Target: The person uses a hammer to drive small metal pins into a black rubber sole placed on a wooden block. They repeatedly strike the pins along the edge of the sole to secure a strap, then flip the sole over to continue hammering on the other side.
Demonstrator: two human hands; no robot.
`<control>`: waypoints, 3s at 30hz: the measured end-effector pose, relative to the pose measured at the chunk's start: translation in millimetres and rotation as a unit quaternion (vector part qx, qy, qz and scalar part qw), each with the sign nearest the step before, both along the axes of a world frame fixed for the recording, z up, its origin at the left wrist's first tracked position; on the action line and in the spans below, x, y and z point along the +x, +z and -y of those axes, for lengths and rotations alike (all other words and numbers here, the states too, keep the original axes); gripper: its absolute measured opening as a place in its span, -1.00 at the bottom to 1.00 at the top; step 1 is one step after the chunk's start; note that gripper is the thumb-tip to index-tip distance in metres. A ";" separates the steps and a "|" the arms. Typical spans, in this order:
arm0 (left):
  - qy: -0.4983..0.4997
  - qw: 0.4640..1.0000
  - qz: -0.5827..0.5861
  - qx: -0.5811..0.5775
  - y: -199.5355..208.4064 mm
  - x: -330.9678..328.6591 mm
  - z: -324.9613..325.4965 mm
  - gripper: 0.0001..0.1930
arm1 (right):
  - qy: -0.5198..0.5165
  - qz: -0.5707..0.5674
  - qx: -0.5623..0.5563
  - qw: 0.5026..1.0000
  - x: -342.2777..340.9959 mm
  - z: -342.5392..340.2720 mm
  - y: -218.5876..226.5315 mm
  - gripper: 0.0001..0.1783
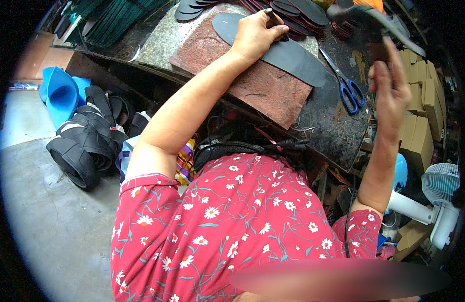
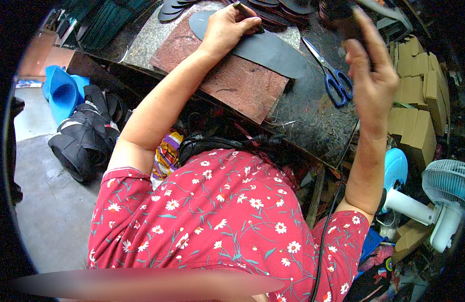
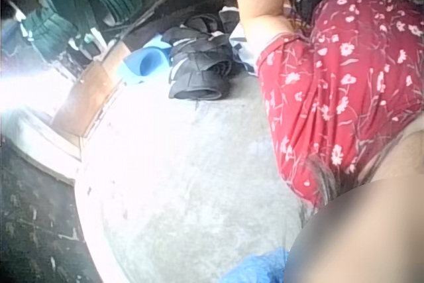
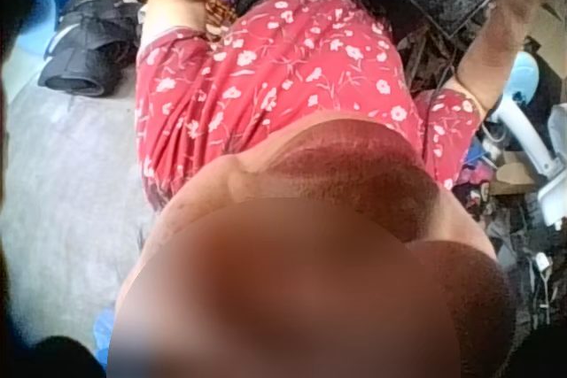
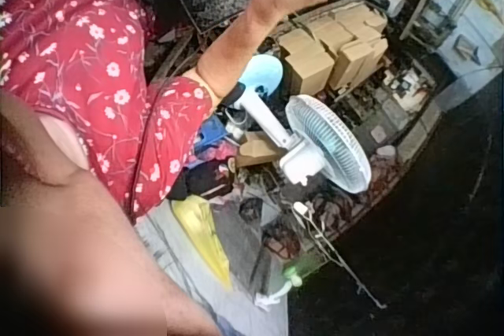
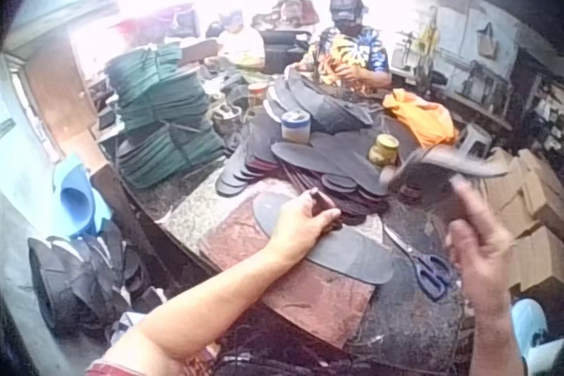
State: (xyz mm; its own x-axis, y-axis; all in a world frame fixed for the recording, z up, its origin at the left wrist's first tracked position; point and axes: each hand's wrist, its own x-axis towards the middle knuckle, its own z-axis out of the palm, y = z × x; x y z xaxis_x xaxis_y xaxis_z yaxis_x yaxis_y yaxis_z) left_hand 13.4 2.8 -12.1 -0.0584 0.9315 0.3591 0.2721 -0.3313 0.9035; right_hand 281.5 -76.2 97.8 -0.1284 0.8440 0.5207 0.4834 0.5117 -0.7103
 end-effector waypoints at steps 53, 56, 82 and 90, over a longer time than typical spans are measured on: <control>-0.066 0.994 -0.048 0.073 2.1 34.2 4.0 -0.78 | -0.066 -0.036 0.040 0.996 17.2 34.0 7.2 -0.52; -0.034 0.959 -0.192 0.206 4.5 41.1 8.8 -0.78 | -0.028 -0.065 0.138 0.988 3.3 38.1 8.9 -0.50; -0.072 0.995 0.072 0.001 11.9 8.0 -7.9 -0.87 | -0.085 0.239 -0.099 0.962 21.9 13.1 -61.7 -0.52; -0.049 0.998 -0.026 0.001 11.7 4.4 2.6 -0.85 | -0.093 0.240 -0.130 0.958 21.3 13.1 -57.2 -0.52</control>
